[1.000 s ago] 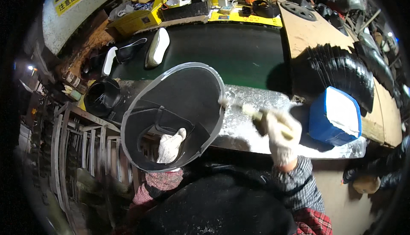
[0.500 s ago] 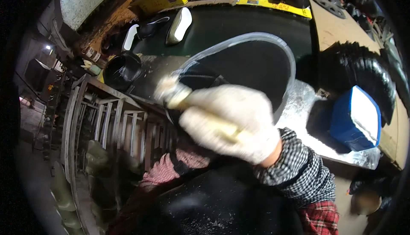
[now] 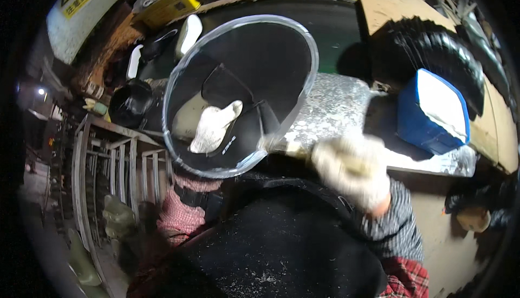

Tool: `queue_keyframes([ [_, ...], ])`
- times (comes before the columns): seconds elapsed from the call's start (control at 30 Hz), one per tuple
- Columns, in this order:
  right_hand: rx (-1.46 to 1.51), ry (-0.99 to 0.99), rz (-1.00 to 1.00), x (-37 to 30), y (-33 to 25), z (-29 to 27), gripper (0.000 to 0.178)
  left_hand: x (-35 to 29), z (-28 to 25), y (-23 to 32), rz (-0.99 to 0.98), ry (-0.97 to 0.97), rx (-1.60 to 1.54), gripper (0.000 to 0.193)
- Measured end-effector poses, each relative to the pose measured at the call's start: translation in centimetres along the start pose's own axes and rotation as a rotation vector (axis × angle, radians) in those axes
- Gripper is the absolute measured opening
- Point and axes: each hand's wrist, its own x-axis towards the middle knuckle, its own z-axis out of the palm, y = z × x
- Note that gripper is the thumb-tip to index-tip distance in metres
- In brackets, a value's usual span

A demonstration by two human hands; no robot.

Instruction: Applying glue to shoe outsoles and upper components using a brush.

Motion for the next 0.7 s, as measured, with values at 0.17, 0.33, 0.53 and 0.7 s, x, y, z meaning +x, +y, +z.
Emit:
queue_keyframes([
  [0.17, 0.042, 0.462, 0.288, 5.2, 3.2, -2.3, 0.017, -0.8, 1.8, -0.3, 0.111, 0.043, 0.178, 0.019],
  [0.33, -0.096, 0.152, -0.23, 8.7, -0.1, 0.6, 0.024, -2.9, 1.8, -0.6, 0.186, 0.1, 0.337, 0.02],
  [0.53, -0.047, 0.134, 0.125, -0.3, 1.5, 0.3, 0.012, -3.1, 1.6, -2.6, 0.133, 0.064, 0.464, 0.021],
  [0.7, 0.137, 0.017, 0.078, -0.9, -1.8, 1.7, 0.015, -0.9, 2.1, -1.3, 0.209, 0.198, 0.494, 0.019],
])
